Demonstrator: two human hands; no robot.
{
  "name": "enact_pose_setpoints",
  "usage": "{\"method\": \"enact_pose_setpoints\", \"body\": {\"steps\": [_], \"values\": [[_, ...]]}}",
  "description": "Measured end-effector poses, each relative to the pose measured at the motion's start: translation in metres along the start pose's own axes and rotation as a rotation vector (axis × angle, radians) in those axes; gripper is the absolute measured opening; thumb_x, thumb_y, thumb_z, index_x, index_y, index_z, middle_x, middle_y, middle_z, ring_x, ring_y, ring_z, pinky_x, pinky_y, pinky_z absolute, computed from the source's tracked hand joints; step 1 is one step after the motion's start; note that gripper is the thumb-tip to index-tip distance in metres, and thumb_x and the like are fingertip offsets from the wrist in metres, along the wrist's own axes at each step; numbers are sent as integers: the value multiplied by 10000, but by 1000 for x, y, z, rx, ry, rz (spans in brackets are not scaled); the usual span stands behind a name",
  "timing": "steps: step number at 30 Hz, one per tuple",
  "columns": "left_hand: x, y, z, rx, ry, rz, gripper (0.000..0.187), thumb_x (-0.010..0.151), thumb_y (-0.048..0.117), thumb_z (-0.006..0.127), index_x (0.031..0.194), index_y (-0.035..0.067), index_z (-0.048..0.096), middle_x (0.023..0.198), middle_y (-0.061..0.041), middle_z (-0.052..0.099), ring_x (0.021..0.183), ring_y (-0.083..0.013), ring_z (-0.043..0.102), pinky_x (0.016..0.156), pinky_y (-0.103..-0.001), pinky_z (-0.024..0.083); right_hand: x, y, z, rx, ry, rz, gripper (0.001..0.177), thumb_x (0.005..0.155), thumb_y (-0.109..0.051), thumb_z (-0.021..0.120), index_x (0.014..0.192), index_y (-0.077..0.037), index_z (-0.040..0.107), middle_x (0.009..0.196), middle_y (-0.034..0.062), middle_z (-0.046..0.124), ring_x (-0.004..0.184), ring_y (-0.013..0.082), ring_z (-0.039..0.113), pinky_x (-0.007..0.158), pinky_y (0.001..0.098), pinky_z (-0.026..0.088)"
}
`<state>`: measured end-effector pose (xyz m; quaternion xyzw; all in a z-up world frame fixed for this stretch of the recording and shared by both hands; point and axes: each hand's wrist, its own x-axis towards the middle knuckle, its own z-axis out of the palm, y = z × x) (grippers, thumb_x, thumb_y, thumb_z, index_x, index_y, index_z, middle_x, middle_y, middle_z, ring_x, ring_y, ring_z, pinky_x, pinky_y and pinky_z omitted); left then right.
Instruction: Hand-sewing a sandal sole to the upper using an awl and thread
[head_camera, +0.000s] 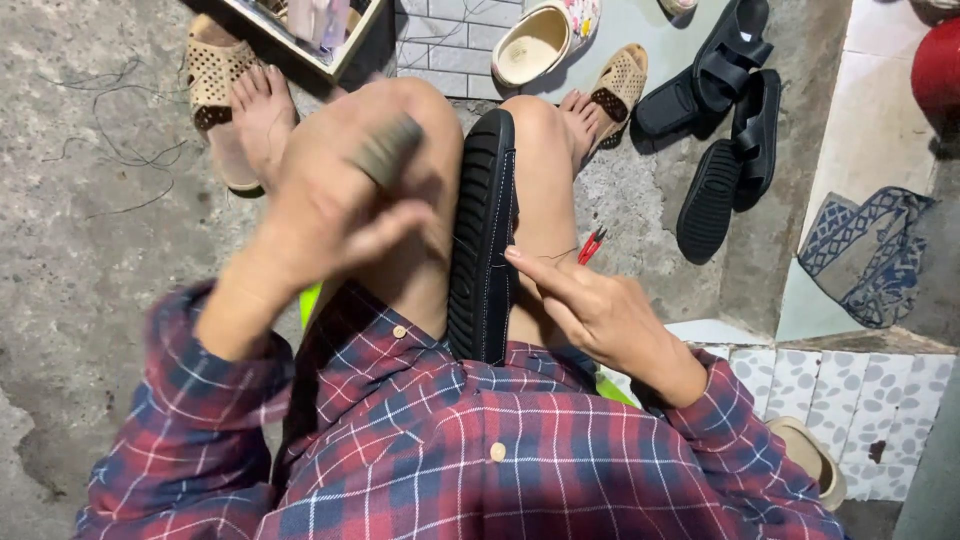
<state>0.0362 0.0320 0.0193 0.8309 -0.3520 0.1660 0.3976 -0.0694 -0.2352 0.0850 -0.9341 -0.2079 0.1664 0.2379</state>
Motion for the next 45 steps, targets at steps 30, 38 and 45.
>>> {"method": "enact_pose_setpoints", "body": {"steps": [30, 38, 45], "values": [[-19, 26, 47, -160, -248, -108, 709, 661, 694, 658, 736, -9, 703, 1456, -145, 501, 1427, -273, 311, 1180, -523, 32, 16, 3, -8, -406, -53, -130, 463, 845, -209, 639, 1303, -273, 607, 742, -15, 533, 422, 149, 414, 346, 272, 315], [-15, 30, 44, -181, -239, -110, 617, 657, 611, 711, 562, 18, 572, 1435, -181, 514, 1413, -318, 333, 1176, -535, 59, 20, -18, 10, -325, 104, -18, 402, 811, -159, 686, 1209, -109, 658, 811, 65, 596, 421, 218, 504, 368, 325, 410], [-29, 43, 29, -86, -270, -96, 803, 752, 560, 686, 1297, -16, 556, 1314, -140, 555, 1274, -329, 476, 1136, -592, 157, 8, -10, 13, -285, 154, -62, 405, 798, -133, 697, 1202, -136, 671, 848, 40, 617, 470, 202, 524, 412, 311, 414]]}}
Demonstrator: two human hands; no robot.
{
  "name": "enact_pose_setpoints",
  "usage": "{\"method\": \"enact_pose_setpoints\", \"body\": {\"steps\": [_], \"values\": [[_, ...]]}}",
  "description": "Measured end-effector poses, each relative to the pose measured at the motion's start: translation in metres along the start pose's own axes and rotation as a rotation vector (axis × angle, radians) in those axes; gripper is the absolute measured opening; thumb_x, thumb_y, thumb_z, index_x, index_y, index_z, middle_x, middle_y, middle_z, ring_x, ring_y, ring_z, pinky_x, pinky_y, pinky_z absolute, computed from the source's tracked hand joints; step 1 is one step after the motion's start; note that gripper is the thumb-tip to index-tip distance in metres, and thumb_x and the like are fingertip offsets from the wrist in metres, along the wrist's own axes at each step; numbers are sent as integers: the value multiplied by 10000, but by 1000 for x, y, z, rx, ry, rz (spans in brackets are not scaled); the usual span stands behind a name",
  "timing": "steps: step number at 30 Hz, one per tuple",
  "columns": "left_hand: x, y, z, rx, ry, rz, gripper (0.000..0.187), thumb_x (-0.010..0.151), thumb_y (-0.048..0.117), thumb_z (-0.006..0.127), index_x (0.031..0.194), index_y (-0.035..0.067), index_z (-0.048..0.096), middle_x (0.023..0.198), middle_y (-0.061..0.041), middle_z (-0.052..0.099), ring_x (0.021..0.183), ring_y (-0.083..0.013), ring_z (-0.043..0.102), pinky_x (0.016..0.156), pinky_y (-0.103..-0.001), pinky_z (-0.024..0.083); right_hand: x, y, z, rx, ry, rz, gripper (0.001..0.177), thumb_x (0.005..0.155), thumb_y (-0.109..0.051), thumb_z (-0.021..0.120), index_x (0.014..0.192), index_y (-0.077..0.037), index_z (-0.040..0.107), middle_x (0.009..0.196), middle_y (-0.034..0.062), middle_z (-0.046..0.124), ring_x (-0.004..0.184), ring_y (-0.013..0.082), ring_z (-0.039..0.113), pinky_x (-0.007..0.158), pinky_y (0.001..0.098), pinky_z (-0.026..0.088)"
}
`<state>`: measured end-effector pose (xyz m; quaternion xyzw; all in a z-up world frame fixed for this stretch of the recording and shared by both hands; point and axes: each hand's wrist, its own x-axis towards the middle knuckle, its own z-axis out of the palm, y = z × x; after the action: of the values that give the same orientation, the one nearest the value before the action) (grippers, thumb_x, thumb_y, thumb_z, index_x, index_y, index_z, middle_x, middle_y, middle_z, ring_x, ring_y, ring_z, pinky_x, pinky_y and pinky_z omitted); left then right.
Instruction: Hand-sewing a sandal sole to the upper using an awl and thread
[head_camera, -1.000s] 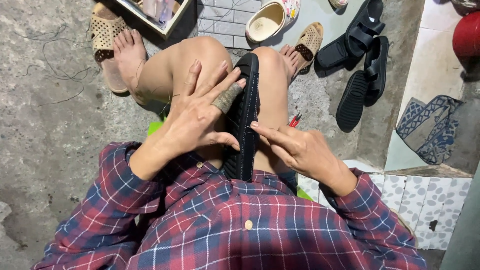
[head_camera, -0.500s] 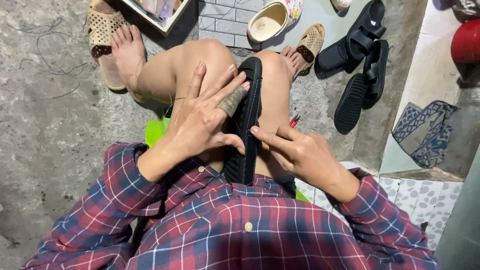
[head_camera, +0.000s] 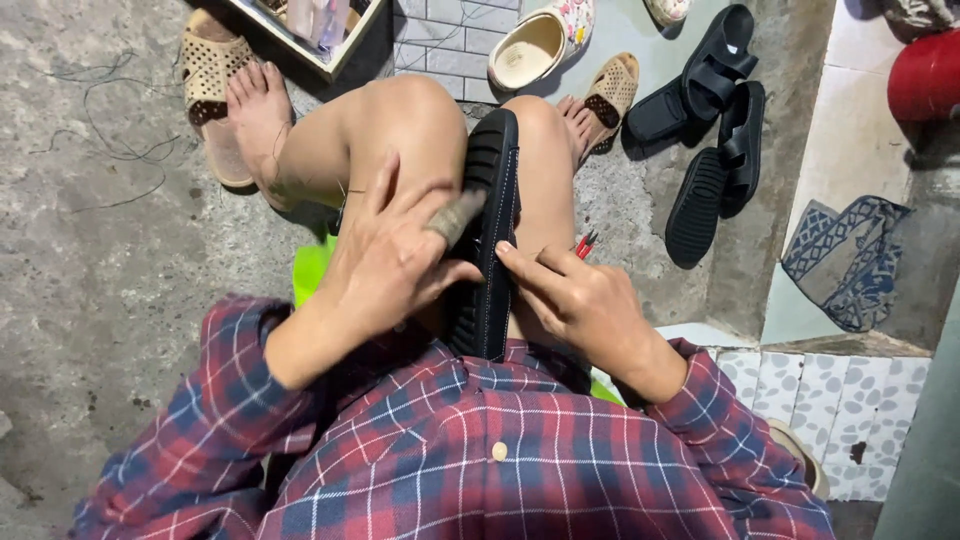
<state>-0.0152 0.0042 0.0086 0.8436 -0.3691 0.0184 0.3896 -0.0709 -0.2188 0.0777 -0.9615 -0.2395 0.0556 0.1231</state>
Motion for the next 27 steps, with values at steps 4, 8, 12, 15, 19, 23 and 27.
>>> {"method": "enact_pose_setpoints", "body": {"steps": [4, 8, 12, 15, 19, 23, 27], "values": [[-26, 6, -3, 22, 33, 15, 194, 712, 170, 662, 599, 84, 531, 788, -79, 574, 805, -285, 589, 887, -521, 426, -5, 0, -1, -61, -93, 52, 364, 897, -290, 555, 1250, -355, 616, 756, -12, 579, 484, 292, 618, 470, 414, 521], [-37, 14, -19, -467, -83, -158, 315, 742, 117, 750, 583, -30, 522, 927, -215, 653, 791, -409, 634, 707, -486, 495, 0, -14, -11, -167, -95, 12, 367, 893, -273, 538, 1243, -350, 616, 724, -13, 555, 429, 283, 612, 435, 401, 512], [-42, 16, -16, -927, -130, -164, 104, 847, 180, 686, 846, 77, 704, 1116, -104, 670, 961, -276, 688, 828, -412, 526, -4, -18, -15, -224, -103, 6, 367, 882, -276, 543, 1235, -352, 612, 708, -33, 543, 414, 259, 615, 410, 385, 510], [-34, 28, -11, -1119, -91, -187, 92, 876, 159, 662, 860, 83, 711, 1005, -87, 700, 876, -215, 683, 807, -371, 531, -7, -17, -14, -241, -98, 2, 381, 876, -278, 551, 1246, -346, 610, 708, -22, 537, 407, 261, 613, 405, 383, 508], [-14, 36, -12, -688, 176, -206, 66, 846, 69, 679, 798, 24, 685, 857, -103, 672, 772, -273, 662, 705, -351, 533, -11, -15, -13, -258, -64, 0, 373, 880, -280, 544, 1239, -345, 618, 710, -37, 531, 410, 232, 615, 413, 355, 509], [-3, 37, -5, -262, 208, -238, 247, 815, 78, 697, 649, -33, 552, 694, -160, 590, 660, -373, 609, 564, -431, 498, -10, -13, -12, -249, -56, -13, 376, 871, -277, 553, 1237, -335, 620, 715, -39, 534, 423, 223, 620, 415, 344, 511], [3, 36, 1, -316, 87, -369, 311, 766, 168, 763, 656, -48, 567, 648, -215, 598, 645, -447, 615, 542, -539, 467, -8, -3, -5, -261, -43, -43, 422, 865, -297, 556, 1283, -340, 590, 759, -22, 547, 436, 247, 623, 424, 376, 512]]}}
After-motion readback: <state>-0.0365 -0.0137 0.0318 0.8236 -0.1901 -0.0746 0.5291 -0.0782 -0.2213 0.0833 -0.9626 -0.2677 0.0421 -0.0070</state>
